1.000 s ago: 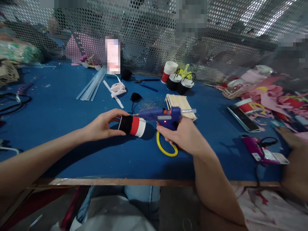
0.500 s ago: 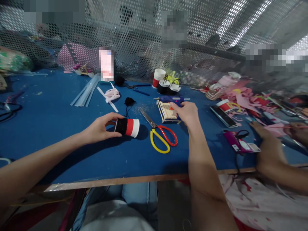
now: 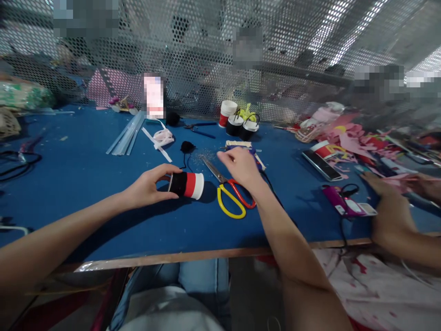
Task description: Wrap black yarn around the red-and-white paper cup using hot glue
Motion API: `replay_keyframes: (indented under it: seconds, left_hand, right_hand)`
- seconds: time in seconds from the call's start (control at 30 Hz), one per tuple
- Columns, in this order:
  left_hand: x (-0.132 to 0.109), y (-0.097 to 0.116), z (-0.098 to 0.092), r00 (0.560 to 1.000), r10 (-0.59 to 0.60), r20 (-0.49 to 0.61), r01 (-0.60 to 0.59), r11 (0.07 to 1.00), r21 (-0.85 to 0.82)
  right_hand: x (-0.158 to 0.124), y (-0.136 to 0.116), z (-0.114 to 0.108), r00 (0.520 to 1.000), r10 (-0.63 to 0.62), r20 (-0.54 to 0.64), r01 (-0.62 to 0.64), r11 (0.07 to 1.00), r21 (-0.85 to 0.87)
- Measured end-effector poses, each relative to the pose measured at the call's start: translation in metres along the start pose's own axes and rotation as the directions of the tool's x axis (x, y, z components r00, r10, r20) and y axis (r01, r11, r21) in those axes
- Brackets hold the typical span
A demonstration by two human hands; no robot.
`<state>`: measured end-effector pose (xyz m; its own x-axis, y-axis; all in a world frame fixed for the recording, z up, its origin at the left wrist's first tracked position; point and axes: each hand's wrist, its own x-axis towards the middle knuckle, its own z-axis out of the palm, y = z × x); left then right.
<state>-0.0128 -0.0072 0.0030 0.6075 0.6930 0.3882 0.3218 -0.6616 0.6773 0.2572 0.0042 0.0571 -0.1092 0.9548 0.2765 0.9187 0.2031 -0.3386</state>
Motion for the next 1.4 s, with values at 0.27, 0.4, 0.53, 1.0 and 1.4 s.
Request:
replay_keyframes:
  seconds: [0.27,0.4,0.53,1.0,1.4]
  left_hand:
    - [-0.002,0.009,0.002,0.987,0.123,0.102,-0.129,0.990,0.057]
    - [-0.003,0.011,0.003,0.984,0.130,0.122,-0.142,0.986,0.092]
    - [-0.004,0.007,0.004,0.988,0.129,0.083,-0.131,0.991,0.022]
    - [-0.005,0.008,0.008,0.995,-0.021,0.099,0.035,0.989,-0.141]
    - [-0.003,0.013,0.005,0.971,0.224,0.087,-0.231,0.969,0.084]
  right_hand:
    - [0.005,-0.054,0.032,0.856,-0.141,0.497,-0.151,0.852,0.502]
    - [0.008,-0.061,0.041,0.875,-0.172,0.453,-0.200,0.724,0.661]
    - [0.005,-0.059,0.036,0.958,-0.122,0.261,-0.103,0.700,0.707]
    - [0.004,-0.039,0.040,0.985,-0.077,0.155,-0.061,0.682,0.729]
    - [0.001,-0.042,0.046,0.961,-0.142,0.236,-0.031,0.795,0.606]
